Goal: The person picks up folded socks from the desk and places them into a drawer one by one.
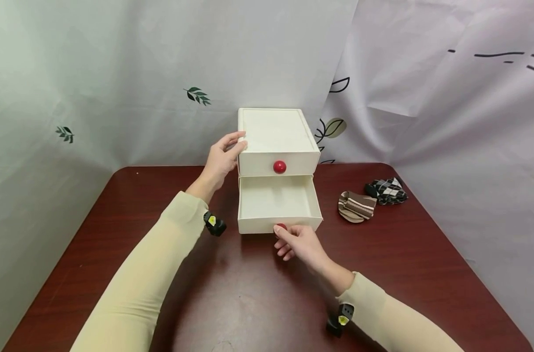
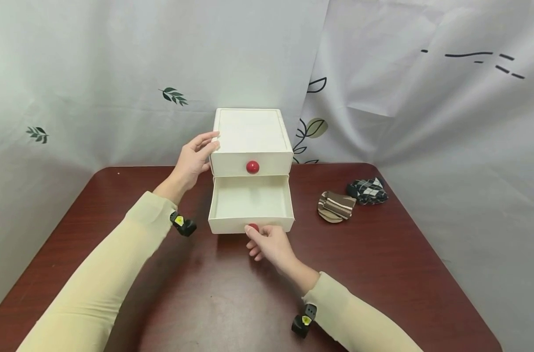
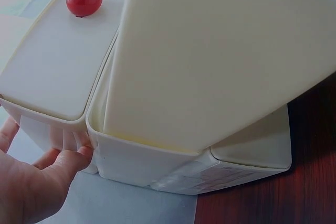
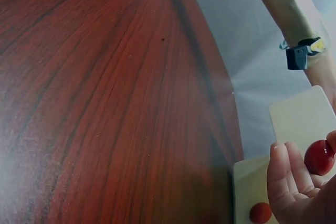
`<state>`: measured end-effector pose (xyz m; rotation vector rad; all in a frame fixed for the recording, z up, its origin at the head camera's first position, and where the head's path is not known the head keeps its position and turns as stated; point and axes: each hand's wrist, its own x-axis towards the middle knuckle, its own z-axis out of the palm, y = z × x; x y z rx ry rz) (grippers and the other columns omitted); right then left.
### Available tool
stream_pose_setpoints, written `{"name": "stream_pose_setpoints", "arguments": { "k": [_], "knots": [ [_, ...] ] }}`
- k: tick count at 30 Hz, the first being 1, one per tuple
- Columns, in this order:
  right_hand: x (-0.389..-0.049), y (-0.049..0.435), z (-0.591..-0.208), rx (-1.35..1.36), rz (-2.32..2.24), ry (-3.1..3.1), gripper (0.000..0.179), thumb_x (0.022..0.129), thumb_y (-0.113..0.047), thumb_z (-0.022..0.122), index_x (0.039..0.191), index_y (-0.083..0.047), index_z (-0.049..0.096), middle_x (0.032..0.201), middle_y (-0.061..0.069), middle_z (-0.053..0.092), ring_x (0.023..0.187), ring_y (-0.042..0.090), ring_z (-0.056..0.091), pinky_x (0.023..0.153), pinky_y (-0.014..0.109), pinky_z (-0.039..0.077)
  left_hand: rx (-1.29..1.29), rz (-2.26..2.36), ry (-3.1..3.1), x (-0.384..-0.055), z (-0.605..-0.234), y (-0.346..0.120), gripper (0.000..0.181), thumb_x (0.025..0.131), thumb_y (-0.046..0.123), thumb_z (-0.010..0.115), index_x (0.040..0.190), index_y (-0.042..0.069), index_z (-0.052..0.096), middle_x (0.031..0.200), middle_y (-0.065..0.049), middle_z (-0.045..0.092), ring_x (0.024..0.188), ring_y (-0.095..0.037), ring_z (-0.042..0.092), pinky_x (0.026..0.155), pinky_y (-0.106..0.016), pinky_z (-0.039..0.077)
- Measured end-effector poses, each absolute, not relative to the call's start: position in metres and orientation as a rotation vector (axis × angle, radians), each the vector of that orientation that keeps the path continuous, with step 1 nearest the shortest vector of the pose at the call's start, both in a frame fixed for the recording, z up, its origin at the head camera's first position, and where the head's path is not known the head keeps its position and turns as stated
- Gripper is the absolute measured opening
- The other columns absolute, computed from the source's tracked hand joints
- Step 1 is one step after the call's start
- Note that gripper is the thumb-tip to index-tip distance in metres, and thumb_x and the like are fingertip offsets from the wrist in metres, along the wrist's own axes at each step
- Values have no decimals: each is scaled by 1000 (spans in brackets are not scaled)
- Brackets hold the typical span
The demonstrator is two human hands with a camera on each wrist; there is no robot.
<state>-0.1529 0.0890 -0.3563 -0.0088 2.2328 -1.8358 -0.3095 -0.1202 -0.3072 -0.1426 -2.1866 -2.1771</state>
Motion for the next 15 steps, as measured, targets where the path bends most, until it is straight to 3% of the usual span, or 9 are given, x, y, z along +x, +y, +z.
{"name": "stream_pose_setpoints", "arguments": {
  "k": [7,15],
  "knots": [
    [-156,106,-363,-156,-1735,2306,30,93,-20,58,90,10,62,80,22,66,67,36,64,60,44,53,-166,-2200,-2168,-309,-307,-115,41,86,38,65,125,28,59,135,-3,42,108,-18,49,79,-32,44],
    [-167,145,-372,-183,-1583,2463,46,90,-36,61,101,9,65,81,16,68,66,26,66,59,38,53,-149,-2218,-2162,-313,-312,-119,44,88,36,64,130,26,55,136,-1,42,115,-21,47,93,-42,41]
  ]
}}
